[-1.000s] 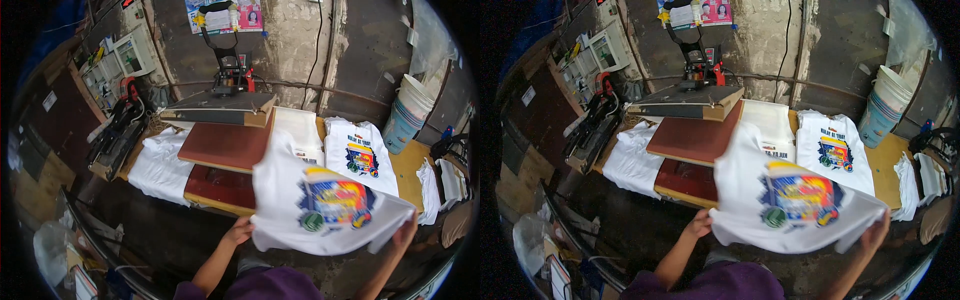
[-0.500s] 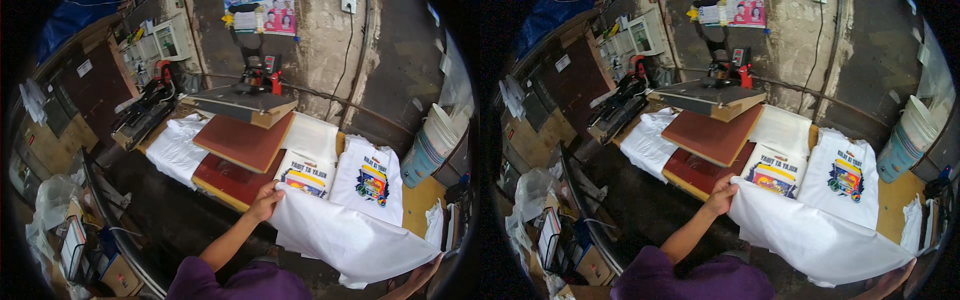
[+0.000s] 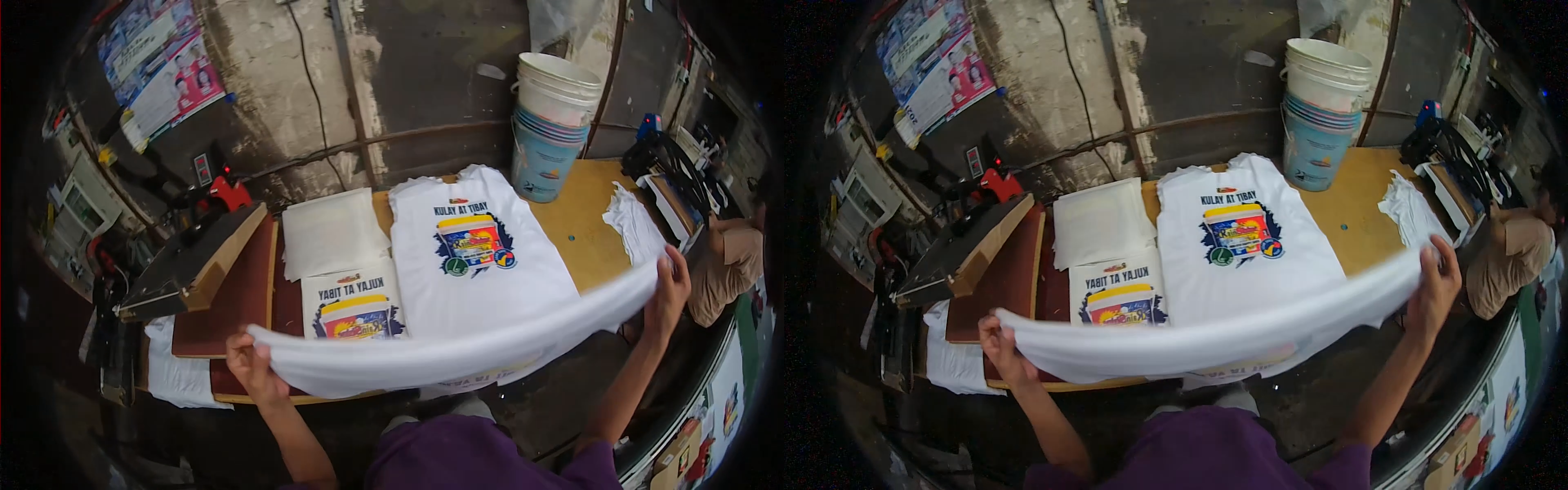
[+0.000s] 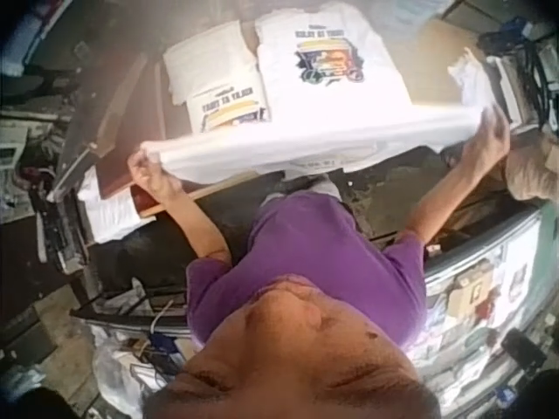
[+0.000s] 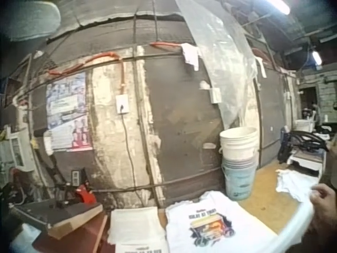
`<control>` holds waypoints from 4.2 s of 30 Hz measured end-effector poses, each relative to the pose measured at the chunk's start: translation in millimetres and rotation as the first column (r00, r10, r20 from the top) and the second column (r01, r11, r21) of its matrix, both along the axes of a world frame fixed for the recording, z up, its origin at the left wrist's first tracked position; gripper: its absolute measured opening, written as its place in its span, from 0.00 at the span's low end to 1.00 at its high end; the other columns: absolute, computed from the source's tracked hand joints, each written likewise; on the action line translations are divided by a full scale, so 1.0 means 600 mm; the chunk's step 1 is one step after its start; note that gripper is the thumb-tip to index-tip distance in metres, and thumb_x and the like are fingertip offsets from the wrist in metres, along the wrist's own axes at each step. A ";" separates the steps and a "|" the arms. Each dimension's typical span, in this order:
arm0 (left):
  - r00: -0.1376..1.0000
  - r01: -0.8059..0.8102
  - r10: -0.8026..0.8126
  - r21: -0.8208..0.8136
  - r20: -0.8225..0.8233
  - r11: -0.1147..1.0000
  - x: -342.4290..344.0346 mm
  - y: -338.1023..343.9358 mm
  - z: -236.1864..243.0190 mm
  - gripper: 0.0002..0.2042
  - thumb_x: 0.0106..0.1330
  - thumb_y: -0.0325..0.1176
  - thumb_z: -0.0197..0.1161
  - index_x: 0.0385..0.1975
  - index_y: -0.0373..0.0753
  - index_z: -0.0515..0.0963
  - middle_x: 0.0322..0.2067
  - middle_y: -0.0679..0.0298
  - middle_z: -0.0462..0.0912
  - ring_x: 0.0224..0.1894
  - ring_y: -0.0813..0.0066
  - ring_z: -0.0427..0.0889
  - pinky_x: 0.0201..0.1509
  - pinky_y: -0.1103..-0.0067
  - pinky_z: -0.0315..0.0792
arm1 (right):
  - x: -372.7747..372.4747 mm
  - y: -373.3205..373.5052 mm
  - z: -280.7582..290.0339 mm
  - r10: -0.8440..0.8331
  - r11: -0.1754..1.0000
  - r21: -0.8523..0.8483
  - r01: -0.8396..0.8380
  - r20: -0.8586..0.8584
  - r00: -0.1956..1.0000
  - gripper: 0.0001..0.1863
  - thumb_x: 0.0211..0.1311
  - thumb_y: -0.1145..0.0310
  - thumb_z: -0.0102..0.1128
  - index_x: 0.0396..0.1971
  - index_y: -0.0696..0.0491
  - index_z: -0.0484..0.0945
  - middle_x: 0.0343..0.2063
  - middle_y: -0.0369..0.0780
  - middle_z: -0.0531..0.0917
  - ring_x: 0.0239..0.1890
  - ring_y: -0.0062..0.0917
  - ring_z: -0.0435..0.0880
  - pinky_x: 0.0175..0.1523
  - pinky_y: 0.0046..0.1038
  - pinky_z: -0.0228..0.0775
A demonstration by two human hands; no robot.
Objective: Operating a heat press machine to apply graphics to white t-shirts.
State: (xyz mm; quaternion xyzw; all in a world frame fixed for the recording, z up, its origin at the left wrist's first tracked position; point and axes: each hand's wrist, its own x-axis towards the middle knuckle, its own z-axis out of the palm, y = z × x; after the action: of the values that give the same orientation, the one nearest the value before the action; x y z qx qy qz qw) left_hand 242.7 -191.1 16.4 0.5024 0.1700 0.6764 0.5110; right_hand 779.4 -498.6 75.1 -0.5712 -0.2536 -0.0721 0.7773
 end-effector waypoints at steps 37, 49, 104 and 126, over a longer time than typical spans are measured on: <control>0.553 0.019 -0.612 -0.726 -0.565 0.688 0.360 0.030 -0.436 0.19 0.59 0.17 0.66 0.52 0.34 0.79 0.51 0.61 0.80 0.53 0.76 0.76 0.58 0.81 0.69 | 0.366 0.166 -0.547 0.325 0.473 -0.566 -0.675 -0.600 0.731 0.15 0.50 0.80 0.68 0.41 0.58 0.85 0.27 0.33 0.83 0.26 0.12 0.76 0.27 0.18 0.64; 0.303 0.001 -0.367 -0.385 -0.879 0.923 0.302 -0.024 -0.365 0.28 0.53 0.17 0.67 0.58 0.36 0.74 0.42 0.68 0.70 0.31 0.83 0.67 0.25 0.88 0.67 | 0.362 0.078 -0.476 0.453 0.438 -0.804 -0.402 -0.188 0.871 0.26 0.48 0.84 0.63 0.52 0.60 0.80 0.53 0.42 0.80 0.40 0.23 0.80 0.43 0.25 0.72; 0.511 -0.499 -0.064 -0.357 -0.857 0.790 -0.665 0.010 -0.462 0.11 0.67 0.26 0.60 0.48 0.34 0.81 0.38 0.57 0.87 0.39 0.69 0.86 0.46 0.75 0.78 | -0.451 0.277 -0.571 0.858 -0.059 -0.812 0.580 0.255 0.445 0.43 0.65 0.39 0.51 0.71 0.52 0.56 0.71 0.52 0.54 0.72 0.50 0.52 0.71 0.54 0.46; -0.091 -0.429 0.576 0.554 -0.813 0.714 -1.008 0.848 -0.496 0.06 0.57 0.28 0.63 0.33 0.38 0.83 0.41 0.59 0.82 0.47 0.58 0.77 0.50 0.62 0.71 | -1.291 0.402 -0.567 0.669 0.171 -0.982 -0.075 0.060 0.741 0.08 0.50 0.75 0.62 0.33 0.56 0.81 0.31 0.44 0.83 0.31 0.40 0.83 0.36 0.39 0.75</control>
State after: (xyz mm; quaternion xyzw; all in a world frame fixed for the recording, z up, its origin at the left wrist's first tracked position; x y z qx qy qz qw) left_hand -361.8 317.6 -280.9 0.7340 0.5887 0.3353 -0.0469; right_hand 4.7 -257.7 -265.0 -0.7881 -0.5684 0.1537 0.1795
